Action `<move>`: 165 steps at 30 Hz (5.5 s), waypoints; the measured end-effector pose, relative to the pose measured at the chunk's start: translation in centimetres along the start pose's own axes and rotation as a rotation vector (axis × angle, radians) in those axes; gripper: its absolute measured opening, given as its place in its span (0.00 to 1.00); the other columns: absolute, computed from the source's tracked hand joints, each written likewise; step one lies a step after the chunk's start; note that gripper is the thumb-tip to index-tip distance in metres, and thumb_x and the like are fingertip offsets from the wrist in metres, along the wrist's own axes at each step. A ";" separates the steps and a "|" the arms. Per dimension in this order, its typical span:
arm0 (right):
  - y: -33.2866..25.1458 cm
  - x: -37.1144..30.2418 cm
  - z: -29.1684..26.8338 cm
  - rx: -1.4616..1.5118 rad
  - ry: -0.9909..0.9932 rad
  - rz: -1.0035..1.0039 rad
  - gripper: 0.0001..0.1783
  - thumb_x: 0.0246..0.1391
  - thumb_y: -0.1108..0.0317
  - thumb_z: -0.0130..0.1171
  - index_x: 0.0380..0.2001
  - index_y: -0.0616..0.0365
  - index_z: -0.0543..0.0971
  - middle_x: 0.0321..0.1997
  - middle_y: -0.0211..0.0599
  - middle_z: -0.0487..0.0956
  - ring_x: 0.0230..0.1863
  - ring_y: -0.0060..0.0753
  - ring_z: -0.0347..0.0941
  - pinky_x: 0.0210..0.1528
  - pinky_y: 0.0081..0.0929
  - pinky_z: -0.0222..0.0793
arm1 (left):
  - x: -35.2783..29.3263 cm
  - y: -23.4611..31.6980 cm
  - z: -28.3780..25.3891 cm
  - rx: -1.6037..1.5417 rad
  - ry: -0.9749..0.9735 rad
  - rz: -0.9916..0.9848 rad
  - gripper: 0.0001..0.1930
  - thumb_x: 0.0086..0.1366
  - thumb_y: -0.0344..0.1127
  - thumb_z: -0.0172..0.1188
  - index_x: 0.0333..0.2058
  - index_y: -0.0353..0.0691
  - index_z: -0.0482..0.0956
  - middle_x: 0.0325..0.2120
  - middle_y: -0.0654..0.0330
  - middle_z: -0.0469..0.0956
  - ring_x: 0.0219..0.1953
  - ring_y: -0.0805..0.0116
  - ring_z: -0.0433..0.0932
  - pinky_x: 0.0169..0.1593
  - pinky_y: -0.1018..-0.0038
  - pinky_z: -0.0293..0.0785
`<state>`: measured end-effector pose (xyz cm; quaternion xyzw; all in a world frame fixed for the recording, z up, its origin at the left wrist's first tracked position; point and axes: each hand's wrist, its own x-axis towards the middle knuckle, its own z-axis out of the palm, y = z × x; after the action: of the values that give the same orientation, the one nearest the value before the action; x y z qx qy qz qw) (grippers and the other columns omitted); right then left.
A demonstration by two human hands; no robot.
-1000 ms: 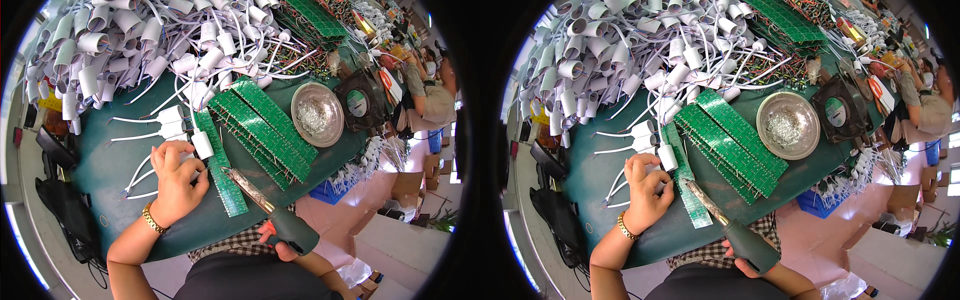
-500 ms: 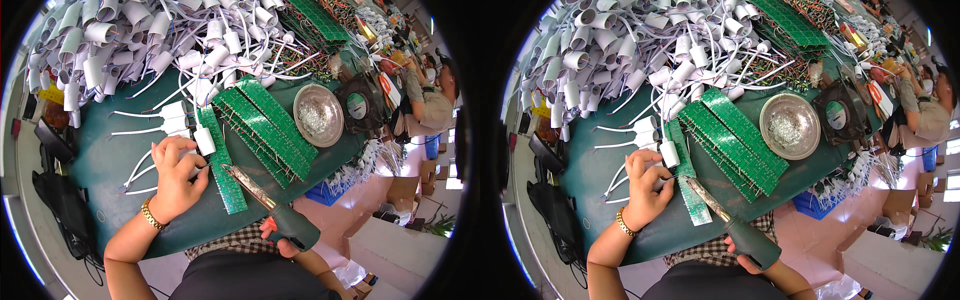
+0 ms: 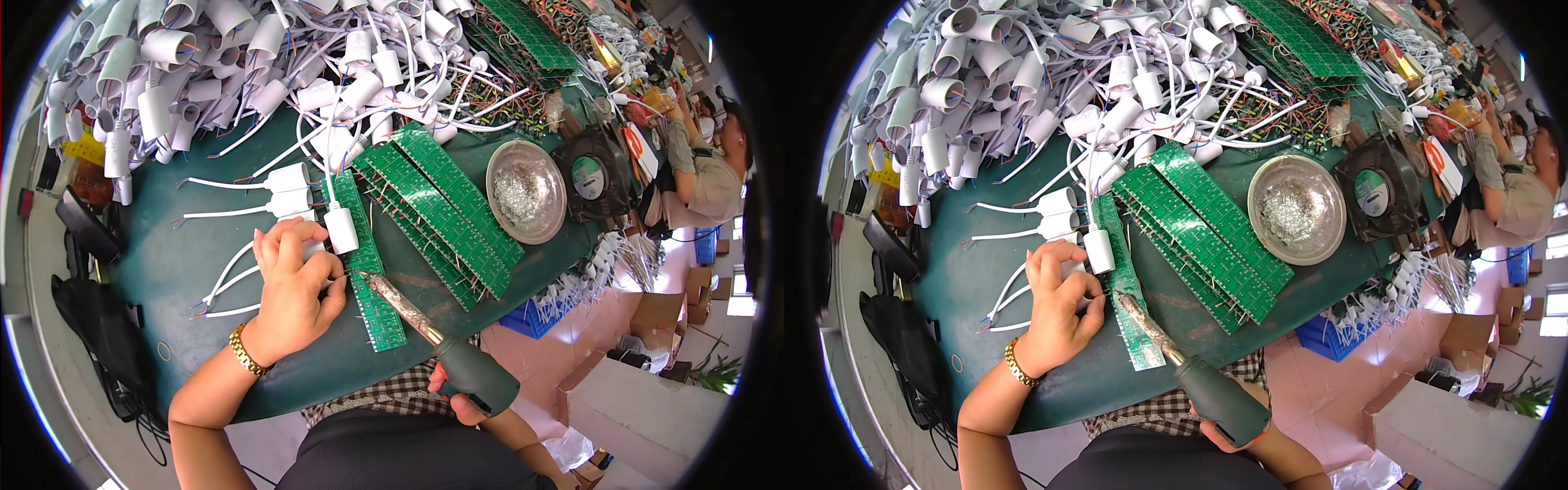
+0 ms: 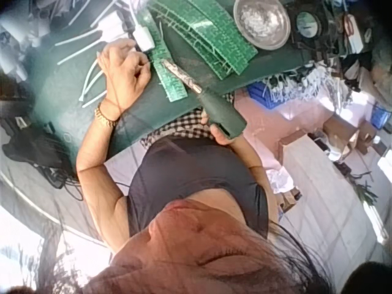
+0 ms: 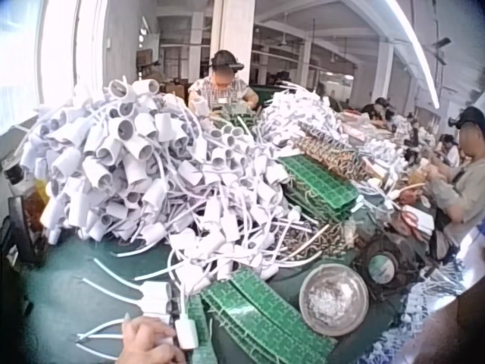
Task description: The person solders wires onto circuit boards using a soldering iron and solder wire.
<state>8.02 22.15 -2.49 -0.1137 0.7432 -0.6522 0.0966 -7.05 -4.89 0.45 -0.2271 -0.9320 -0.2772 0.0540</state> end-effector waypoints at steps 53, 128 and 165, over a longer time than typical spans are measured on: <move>2.2 -0.2 1.3 0.275 0.222 -0.180 0.11 0.49 0.76 0.57 0.38 0.65 0.78 0.35 0.44 0.80 0.40 0.39 0.79 0.43 0.34 0.76 | 0.3 -0.1 0.3 0.094 0.058 0.173 0.14 0.46 0.26 0.63 0.33 0.39 0.71 0.48 0.45 0.65 0.56 0.38 0.64 0.57 0.37 0.54; -1.6 0.0 1.7 -0.397 0.093 -0.067 0.16 0.32 0.69 0.67 0.32 0.56 0.81 0.34 0.37 0.81 0.28 0.38 0.79 0.26 0.29 0.75 | -0.7 1.4 1.5 0.026 0.172 0.119 0.11 0.39 0.23 0.62 0.23 0.41 0.71 0.38 0.59 0.72 0.52 0.48 0.69 0.54 0.48 0.57; 0.8 -3.5 0.9 -0.075 0.041 0.110 0.20 0.55 0.59 0.58 0.44 0.62 0.70 0.38 0.36 0.69 0.36 0.30 0.72 0.39 0.30 0.75 | -0.9 0.7 0.6 -0.065 0.131 0.143 0.11 0.39 0.23 0.64 0.23 0.45 0.75 0.39 0.66 0.76 0.54 0.52 0.69 0.54 0.52 0.58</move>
<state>11.55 22.45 -3.46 -0.0630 0.7742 -0.6196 0.1126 -5.89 -4.46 0.08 -0.2760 -0.8983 -0.3172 0.1271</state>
